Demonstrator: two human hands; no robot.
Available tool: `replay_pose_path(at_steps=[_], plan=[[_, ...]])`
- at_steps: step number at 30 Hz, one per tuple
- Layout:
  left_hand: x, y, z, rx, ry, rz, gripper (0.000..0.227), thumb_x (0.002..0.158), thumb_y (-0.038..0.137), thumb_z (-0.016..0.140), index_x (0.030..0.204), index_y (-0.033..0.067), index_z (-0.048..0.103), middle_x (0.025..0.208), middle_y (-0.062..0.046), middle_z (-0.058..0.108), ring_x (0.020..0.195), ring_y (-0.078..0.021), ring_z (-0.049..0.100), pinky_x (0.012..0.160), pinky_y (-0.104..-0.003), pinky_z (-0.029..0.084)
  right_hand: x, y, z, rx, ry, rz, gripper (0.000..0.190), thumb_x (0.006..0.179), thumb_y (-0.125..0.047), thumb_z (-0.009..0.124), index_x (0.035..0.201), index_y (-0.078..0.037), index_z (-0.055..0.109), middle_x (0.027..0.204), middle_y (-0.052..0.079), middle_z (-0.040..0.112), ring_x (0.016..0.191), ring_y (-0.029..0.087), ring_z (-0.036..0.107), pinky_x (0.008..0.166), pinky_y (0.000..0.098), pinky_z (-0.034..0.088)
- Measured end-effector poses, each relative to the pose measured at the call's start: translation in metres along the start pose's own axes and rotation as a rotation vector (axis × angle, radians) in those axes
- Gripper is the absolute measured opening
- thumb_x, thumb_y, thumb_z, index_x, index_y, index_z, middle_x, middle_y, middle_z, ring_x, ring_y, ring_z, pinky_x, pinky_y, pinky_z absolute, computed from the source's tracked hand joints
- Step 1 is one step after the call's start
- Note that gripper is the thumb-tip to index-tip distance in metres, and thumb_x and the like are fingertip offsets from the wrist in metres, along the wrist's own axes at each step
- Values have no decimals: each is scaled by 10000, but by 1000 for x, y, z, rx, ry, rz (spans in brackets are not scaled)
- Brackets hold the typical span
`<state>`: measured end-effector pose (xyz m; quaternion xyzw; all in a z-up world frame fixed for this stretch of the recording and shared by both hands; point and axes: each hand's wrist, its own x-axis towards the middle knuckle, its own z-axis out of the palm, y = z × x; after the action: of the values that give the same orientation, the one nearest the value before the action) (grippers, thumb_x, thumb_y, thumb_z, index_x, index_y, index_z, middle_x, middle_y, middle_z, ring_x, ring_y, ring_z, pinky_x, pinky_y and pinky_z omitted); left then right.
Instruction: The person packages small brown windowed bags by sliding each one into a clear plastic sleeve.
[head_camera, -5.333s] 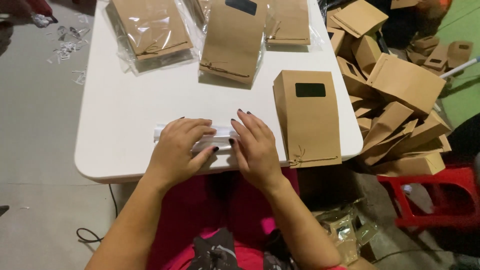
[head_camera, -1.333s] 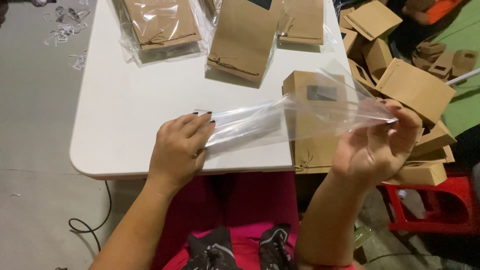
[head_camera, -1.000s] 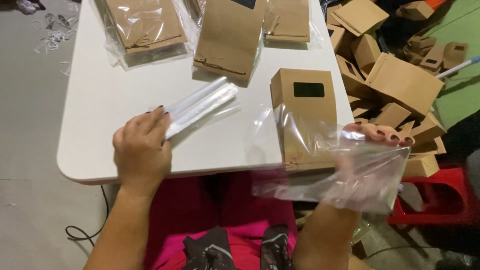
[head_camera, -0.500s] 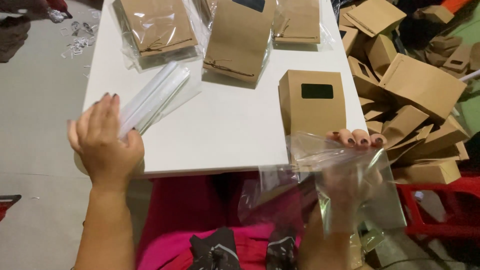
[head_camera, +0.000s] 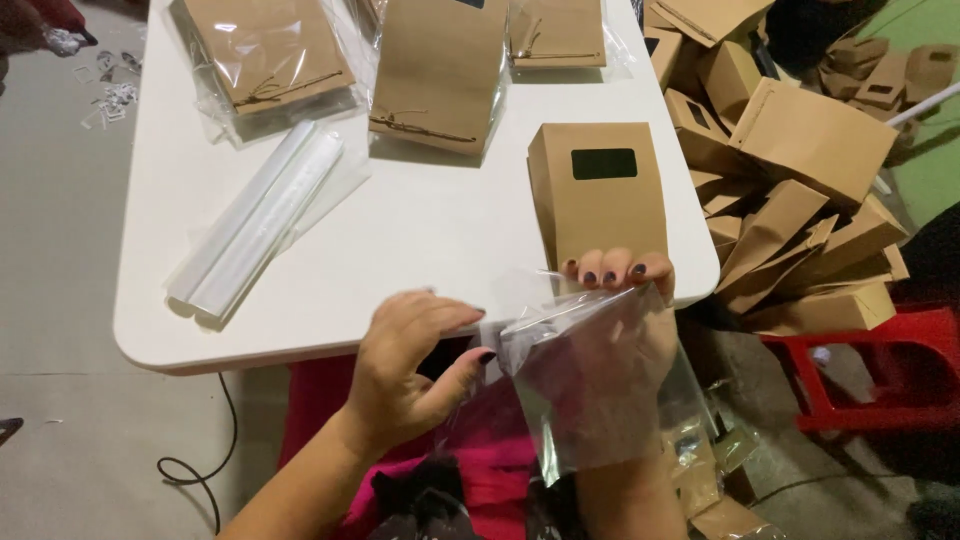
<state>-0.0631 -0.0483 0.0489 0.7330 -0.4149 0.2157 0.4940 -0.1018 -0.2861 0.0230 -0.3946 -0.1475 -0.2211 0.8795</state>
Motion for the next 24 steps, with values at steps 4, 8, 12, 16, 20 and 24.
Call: replay_pose_path(at_steps=[4, 8, 12, 16, 20, 24], plan=[[0, 6, 6, -637, -231, -637, 542, 1002, 425, 430, 775, 41, 738, 692, -78, 714, 572, -148, 617, 554, -265, 472, 0, 2, 29, -34, 13, -127, 51, 1032, -150, 668, 1070, -148, 702, 992, 42, 683, 962, 214, 618, 1003, 385, 508], [-6, -5, 8, -1112, -283, -987, 715, 984, 583, 413, 921, -22, 789, 702, -169, 749, 512, -167, 630, 478, -240, 433, 8, -4, 19, -349, -313, -241, 277, 966, -382, 766, 1070, -147, 663, 1003, 50, 675, 973, 218, 623, 950, 382, 483], [-2, -26, 4, -895, -59, -955, 308, 990, 243, 639, 950, -22, 792, 723, -170, 768, 605, -199, 676, 514, -278, 531, 0, 6, 3, -389, -335, -252, 375, 833, -391, 711, 842, -19, 665, 837, 238, 674, 951, 408, 628, 1076, 559, 376], [45, -13, -33, -803, 135, -856, 200, 991, 194, 667, 914, 23, 736, 820, -103, 736, 708, -112, 652, 669, -247, 578, 2, -10, 34, -650, -341, -206, 140, 856, -115, 739, 876, 22, 714, 966, 277, 712, 996, 420, 650, 1069, 559, 393], [82, -23, -97, -613, 219, -476, 90, 1119, 224, 556, 1088, 176, 626, 1063, 12, 682, 1157, -193, 716, 1010, -352, 690, 0, -27, 29, -786, -212, -195, 157, 987, -222, 687, 1064, -86, 694, 1078, 144, 714, 1064, 292, 680, 1017, 441, 554], [104, 10, -108, -319, 279, -215, 138, 1151, 169, 499, 1073, 83, 574, 1036, -91, 651, 1107, -287, 715, 995, -398, 613, -2, -33, 24, -769, -120, -186, 145, 978, -159, 688, 1070, -46, 689, 1066, 179, 697, 1052, 293, 685, 973, 375, 575]])
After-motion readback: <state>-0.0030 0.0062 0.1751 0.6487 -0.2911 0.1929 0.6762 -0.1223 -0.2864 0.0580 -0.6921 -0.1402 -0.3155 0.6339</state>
